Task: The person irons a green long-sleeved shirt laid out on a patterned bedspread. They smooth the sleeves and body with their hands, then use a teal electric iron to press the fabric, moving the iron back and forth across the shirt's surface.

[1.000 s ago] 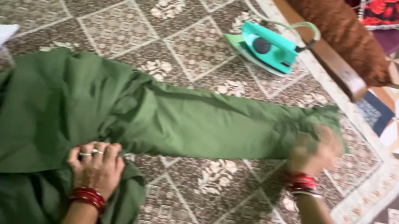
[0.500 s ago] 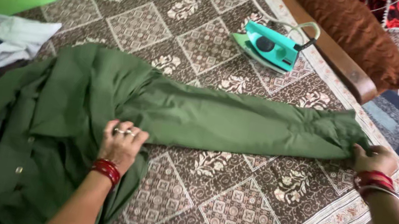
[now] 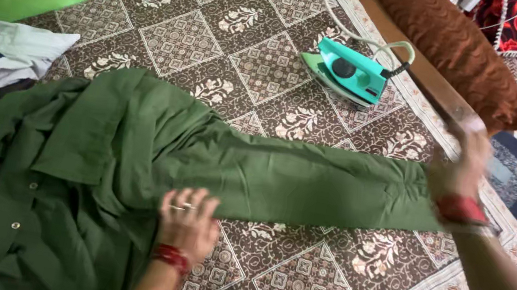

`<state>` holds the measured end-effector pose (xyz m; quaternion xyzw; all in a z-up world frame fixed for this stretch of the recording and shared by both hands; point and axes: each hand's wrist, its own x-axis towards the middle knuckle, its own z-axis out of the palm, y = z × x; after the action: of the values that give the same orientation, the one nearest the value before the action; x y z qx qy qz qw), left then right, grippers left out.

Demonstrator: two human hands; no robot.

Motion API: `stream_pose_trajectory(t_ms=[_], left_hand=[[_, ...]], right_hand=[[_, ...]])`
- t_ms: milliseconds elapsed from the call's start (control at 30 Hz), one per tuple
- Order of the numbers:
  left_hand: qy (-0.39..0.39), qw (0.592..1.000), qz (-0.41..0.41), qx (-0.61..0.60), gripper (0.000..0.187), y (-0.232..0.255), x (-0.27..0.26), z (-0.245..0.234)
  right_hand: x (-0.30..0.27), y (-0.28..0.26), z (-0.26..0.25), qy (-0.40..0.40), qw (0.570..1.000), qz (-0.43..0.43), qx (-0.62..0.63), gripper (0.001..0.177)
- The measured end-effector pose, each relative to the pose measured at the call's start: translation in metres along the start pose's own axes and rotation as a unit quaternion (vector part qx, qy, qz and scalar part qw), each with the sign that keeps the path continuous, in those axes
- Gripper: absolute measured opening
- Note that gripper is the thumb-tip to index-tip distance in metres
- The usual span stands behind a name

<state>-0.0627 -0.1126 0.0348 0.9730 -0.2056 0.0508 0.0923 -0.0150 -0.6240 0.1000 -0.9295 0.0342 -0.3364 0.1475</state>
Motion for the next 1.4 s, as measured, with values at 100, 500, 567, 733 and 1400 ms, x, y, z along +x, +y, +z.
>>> stream_pose_trajectory(t_ms=[100,500,567,733,1400], left_hand=[[0.046,0.992,0.059,-0.100,0.056,0.035,0.020,0.015],[-0.089,0.990,-0.016,-0.107,0.052,0.036,0.022,0.021],[-0.102,0.989,-0.028,-0.103,0.047,0.033,0.022,0.025],[-0.011,0.995,-0.006,-0.103,0.048,0.039,0.015,0.026],[0.020,0.993,-0.007,-0.116,0.034,0.040,0.015,0.023]], right_hand=[[0.067,-0.050,0.055,-0.060,0.994,-0.055,0.071,0.036],[0.160,-0.057,0.192,-0.259,0.962,-0.075,-0.044,0.023],[0.152,-0.055,0.160,-0.224,0.965,-0.126,-0.045,0.024],[0.122,-0.052,0.041,-0.293,0.921,-0.256,-0.007,0.020],[0.032,-0.143,0.061,-0.351,0.921,-0.155,0.069,0.033]])
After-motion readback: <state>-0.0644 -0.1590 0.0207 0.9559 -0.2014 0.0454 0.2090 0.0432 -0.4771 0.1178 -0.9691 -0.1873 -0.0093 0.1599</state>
